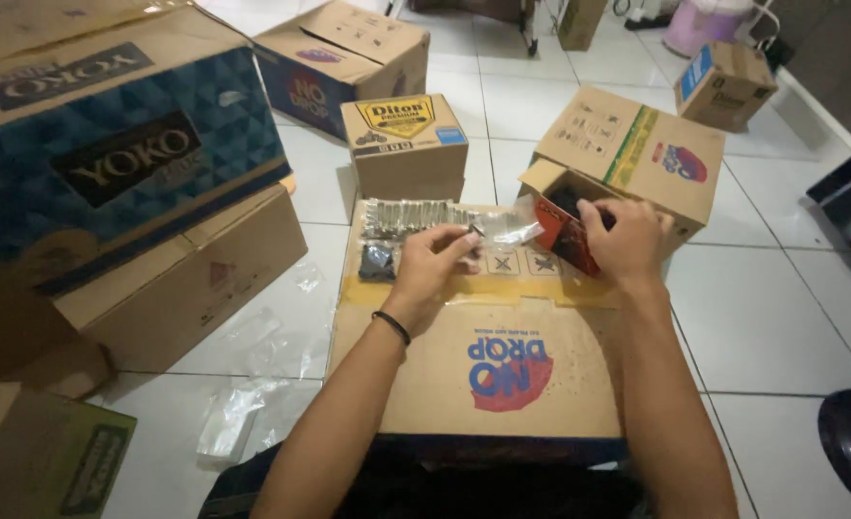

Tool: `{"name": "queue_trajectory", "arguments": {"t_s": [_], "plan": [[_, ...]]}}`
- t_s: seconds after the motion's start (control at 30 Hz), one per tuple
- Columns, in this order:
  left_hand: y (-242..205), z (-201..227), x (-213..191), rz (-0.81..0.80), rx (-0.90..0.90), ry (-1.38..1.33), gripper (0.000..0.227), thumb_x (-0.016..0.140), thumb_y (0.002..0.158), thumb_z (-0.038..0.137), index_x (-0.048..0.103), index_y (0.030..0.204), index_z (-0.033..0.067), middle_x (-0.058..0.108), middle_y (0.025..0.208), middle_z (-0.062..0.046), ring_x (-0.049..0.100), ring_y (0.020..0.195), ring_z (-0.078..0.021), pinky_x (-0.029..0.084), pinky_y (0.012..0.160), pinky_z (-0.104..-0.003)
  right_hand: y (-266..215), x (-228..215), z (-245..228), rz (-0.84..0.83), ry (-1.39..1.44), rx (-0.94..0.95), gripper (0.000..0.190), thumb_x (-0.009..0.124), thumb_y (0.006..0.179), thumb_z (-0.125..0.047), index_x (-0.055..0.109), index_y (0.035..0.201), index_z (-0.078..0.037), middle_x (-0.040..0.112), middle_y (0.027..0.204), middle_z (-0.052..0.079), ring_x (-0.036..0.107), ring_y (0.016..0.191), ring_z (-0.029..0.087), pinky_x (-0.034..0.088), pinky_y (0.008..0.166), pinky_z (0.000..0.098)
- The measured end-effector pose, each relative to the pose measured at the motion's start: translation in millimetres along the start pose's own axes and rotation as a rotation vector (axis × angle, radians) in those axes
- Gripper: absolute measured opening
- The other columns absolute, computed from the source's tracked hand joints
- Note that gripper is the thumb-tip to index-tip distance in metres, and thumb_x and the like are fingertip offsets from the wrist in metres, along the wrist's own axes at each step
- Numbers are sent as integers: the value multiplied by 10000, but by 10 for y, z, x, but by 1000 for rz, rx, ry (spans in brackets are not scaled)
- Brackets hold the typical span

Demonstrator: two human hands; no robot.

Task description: Bagging small metal bolts into plastic bags and organizing them in boxes.

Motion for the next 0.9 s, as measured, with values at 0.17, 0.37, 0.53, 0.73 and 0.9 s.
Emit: {"name": "queue_trajectory", "arguments": {"t_s": [0.17, 0.37, 0.53, 0.73, 0.9], "plan": [[64, -91, -53, -21, 6, -6, 282, 808, 882, 97, 716, 1111, -40, 749, 928, -172, 726, 757, -200, 672, 614, -355, -28, -31, -170, -94, -80, -7, 530, 488, 1105, -630, 792, 1073, -197, 765, 1060, 103, 670, 1088, 326, 358, 1095, 557], [98, -119, -65, -28, 10, 5, 242, 793, 897, 119, 739, 1102, 4, 753, 922, -133, 722, 754, -182, 665, 588, -318, -48, -12, -147, -18, -95, -55, 486, 532, 1076, -658, 783, 1013, -246, 764, 1022, 31, 682, 1051, 249, 398, 1063, 496], [107, -92, -29, -35, 0, 40, 230, 792, 902, 157, 751, 1089, 30, 764, 927, -143, 732, 771, -196, 667, 607, -328, -53, -42, -133, 172, -22, -179, 373, 684, 1020, -566, 755, 850, -242, 753, 913, -4, 689, 933, 219, 467, 913, 382], [104, -106, -85, -21, 12, 61, 219, 787, 899, 141, 753, 1084, 29, 762, 904, -145, 729, 744, -193, 661, 579, -311, -7, 71, -50, 151, 131, -162, 274, 748, 997, -467, 768, 826, -253, 751, 884, -38, 714, 905, 186, 497, 872, 307], [107, -76, -51, 22, 0, 57, 253, 788, 900, 134, 739, 1113, 9, 761, 921, -143, 731, 721, -193, 652, 563, -296, 32, 108, -3, 137, 86, -142, 282, 739, 979, -499, 780, 844, -255, 758, 876, -31, 721, 907, 193, 520, 852, 314]]}}
Point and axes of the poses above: each hand's wrist, its own y-axis towards the middle knuckle, its own x-axis out of the palm, z = x × y, the point moved 5 cm from there along y, towards the middle knuckle
